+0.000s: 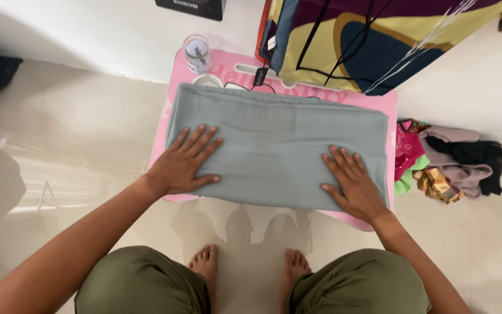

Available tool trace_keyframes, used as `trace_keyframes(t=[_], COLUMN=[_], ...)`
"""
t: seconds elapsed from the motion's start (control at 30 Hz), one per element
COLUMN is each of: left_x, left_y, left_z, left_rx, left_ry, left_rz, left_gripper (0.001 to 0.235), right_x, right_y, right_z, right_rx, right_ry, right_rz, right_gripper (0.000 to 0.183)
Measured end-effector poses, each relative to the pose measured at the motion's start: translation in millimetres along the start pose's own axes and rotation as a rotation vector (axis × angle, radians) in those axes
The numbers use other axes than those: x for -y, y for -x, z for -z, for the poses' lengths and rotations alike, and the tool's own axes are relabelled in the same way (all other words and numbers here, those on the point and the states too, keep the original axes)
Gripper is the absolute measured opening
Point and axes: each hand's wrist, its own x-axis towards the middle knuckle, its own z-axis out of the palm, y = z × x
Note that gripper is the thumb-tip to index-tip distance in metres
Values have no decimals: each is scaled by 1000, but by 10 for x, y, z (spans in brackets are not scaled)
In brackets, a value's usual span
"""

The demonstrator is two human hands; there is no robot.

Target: The person folds a gray piece of fabric on a pink Hello Kitty ironing board. They use a lint roller to clean the fabric multiple times during the folding process. Finally, they place the folded fabric into a clear plastic bag and seal it.

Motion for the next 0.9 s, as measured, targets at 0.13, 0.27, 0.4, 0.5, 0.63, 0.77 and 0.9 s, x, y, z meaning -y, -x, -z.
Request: trace_keyframes(t=[0.13, 0.27, 0.4, 0.5, 0.63, 0.77, 0.9], left_x=[160, 7, -37, -93, -151, -213, -223], left_y=[202, 484, 688, 673, 575, 428, 402], left_z=[-16, 250, -22, 3, 147, 424, 462], left_rx=[75, -164, -328, -419, -366, -297, -278], left_ry=[25, 194, 236, 391, 664, 976, 811], left_rz=[234, 545, 680, 696, 786, 886, 912], left_gripper=[92, 81, 46, 27, 16, 19, 59], right_x=[-305, -436, -440, -374, -212, 134, 780], right_y=[152, 225, 202, 68, -303, -861, -1488], right_z=[2, -21, -45, 63, 355, 608, 407], right_rx=[-43, -47, -58, -53, 62, 175, 155], right_ry=[71, 83, 63, 27, 76, 140, 103], right_rz=[-103, -164, -160, -191, -118, 16, 187], right_gripper=[70, 74, 73, 72, 73, 72, 70])
